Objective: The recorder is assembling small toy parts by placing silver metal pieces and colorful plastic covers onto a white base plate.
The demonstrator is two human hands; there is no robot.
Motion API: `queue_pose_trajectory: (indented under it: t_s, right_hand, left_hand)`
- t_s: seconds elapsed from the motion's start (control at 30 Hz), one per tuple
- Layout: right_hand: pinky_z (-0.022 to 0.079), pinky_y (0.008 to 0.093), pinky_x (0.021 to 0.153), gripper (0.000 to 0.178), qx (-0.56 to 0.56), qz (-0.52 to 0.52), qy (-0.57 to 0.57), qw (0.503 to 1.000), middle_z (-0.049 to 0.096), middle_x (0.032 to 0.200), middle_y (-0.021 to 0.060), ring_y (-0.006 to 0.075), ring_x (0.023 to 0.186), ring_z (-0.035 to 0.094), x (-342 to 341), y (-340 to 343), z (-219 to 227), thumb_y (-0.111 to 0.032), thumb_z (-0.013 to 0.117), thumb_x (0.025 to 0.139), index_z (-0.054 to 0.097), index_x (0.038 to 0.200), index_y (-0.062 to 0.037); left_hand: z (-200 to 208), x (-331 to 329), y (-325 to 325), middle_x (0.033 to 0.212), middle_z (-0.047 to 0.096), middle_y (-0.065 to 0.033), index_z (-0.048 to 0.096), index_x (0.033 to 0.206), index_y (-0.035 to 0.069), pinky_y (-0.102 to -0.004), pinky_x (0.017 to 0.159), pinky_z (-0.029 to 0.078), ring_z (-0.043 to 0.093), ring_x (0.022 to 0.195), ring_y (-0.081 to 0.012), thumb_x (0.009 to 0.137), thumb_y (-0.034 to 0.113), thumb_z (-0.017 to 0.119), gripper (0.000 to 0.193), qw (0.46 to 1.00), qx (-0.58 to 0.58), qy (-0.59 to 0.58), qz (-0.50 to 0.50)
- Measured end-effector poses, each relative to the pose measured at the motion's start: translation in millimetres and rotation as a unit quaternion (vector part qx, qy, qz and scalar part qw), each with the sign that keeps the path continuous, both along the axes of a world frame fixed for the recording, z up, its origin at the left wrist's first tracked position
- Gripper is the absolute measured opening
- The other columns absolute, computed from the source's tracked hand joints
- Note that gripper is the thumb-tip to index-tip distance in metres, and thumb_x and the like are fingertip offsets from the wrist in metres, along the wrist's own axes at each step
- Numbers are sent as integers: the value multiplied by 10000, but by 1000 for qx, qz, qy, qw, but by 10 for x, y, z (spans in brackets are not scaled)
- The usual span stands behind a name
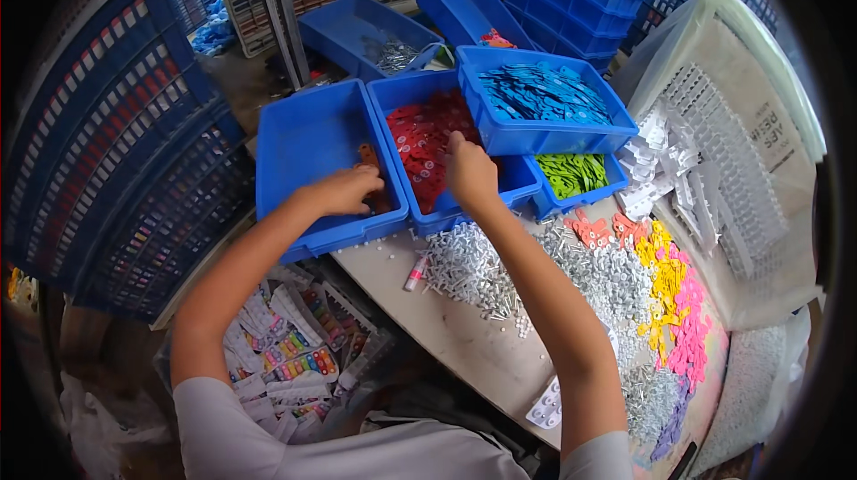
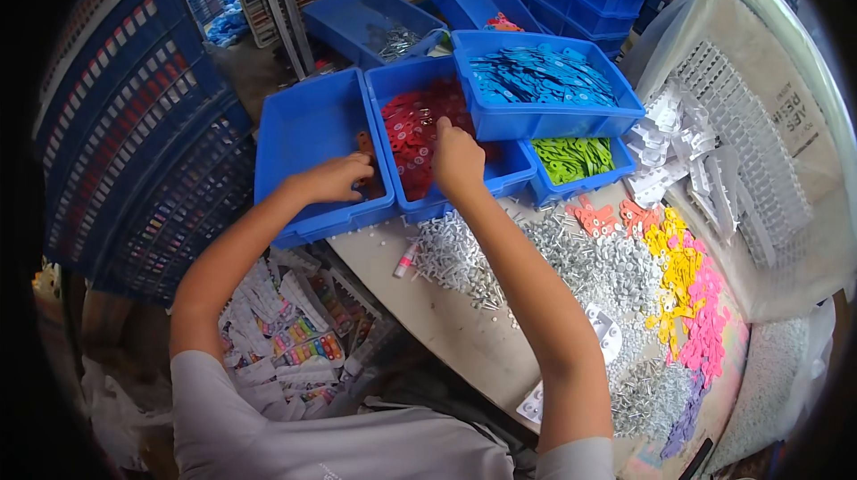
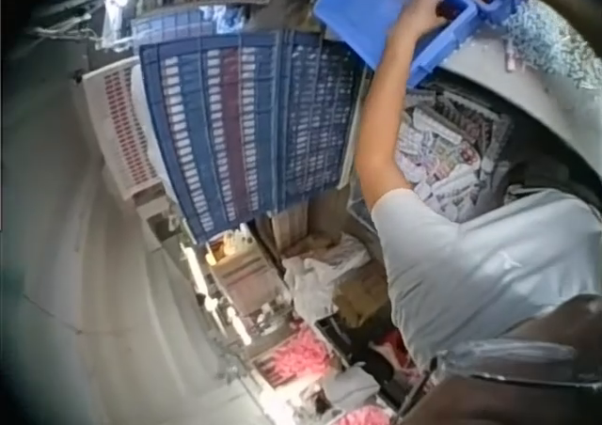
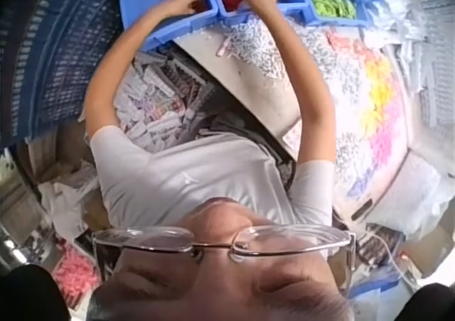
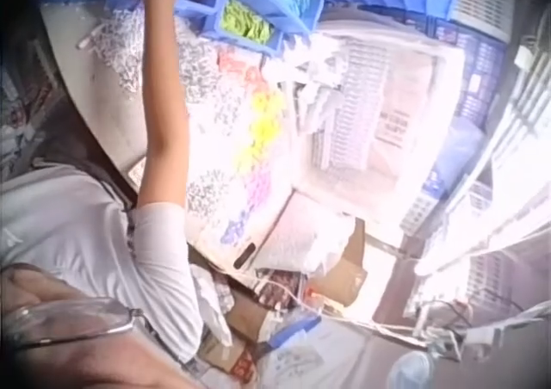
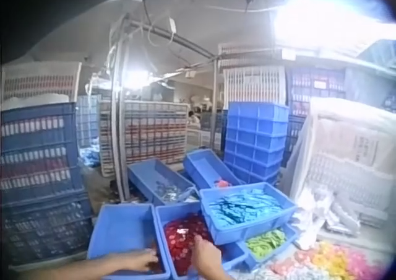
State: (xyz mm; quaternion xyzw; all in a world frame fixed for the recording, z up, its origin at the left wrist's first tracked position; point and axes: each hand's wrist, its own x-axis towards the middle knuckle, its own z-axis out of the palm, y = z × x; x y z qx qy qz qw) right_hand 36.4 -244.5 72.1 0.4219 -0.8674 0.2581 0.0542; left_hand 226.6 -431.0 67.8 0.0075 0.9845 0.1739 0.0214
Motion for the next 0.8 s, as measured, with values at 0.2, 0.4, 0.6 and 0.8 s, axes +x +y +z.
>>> queue_pose_trajectory:
  t_s: [0.2,0.4,0.6,0.8]
  right_hand:
    - [509,355,693,168,-229,148,-152,950,715,840,122,217,738,664,297,900,380,-118,756,957,640,1021,-15]
    - [514,279,752,98,-181,72,-157,968,708,857,70,118,776,654,600,2051,545,-42,757,944,714,1006,21]
    - [548,259,824,41,-230,-31,-275,933,708,946,57,117,887,688,526,3183,387,17,678,991,647,1016,29]
    - [541,260,817,70,-319,-111,-366,867,692,958,40,116,870,668,508,3814,152,-37,663,1016,618,1061,-7]
  left_hand:
    - [-170,108,-18,997,616,-109,634,919,39,-470,810,537,653,1037,-333,789,151,805,242,996,-62,48,-36]
    - [-178,147,-62,951,629,-105,717,950,69,-470,780,549,686,956,-329,864,212,763,173,985,-134,48,-97]
    - [-306,248,-261,1012,701,-135,757,1033,66,-455,794,554,697,940,-332,903,159,743,160,995,-54,69,-40]
    - [-145,210,-265,777,735,-90,765,922,-57,-310,716,526,656,742,-135,904,110,769,168,963,193,12,186]
